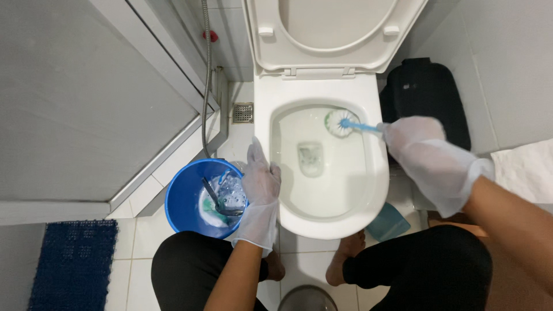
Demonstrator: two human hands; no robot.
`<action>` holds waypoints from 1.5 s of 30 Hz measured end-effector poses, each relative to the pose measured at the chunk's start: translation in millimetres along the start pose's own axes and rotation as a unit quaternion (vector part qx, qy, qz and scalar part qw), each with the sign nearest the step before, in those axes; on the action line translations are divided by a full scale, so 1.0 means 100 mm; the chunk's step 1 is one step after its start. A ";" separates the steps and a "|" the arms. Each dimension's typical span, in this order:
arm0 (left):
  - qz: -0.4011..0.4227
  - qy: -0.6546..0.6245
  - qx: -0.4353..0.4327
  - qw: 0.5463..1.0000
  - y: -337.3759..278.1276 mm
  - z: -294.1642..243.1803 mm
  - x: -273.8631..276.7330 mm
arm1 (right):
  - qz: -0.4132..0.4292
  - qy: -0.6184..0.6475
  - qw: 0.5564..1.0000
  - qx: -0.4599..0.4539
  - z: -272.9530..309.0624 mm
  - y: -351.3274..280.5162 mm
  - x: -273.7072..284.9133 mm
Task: The person scrubs the inside of a toilet bowl using a blue toilet brush. They repeatedly dip the brush into a blue bucket containing cleaning solution and scrub the bowl's interior surfaces.
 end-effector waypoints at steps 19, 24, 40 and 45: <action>0.000 -0.027 -0.001 1.000 0.00 -0.03 0.03 | 0.118 0.187 0.975 0.030 0.19 0.31 -0.25; -0.024 -0.066 -0.014 0.997 -0.01 -0.03 0.04 | 0.144 0.422 0.889 -0.101 -0.09 -0.15 0.06; 0.018 0.017 0.007 1.000 0.00 -0.02 0.01 | -0.067 -0.012 0.997 0.047 0.22 0.56 -0.14; 0.010 0.002 0.005 1.000 -0.03 -0.04 0.03 | -0.068 -0.011 0.995 0.068 0.63 0.67 -0.20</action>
Point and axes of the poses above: each hand's wrist, its own y-axis towards the middle knuckle, its own x-axis out of the back of the hand, z = x × y, the point moved 2 cm from there along y, towards the middle knuckle, and after that the axes turned 13 degrees about -y, right-handed, at the moved point
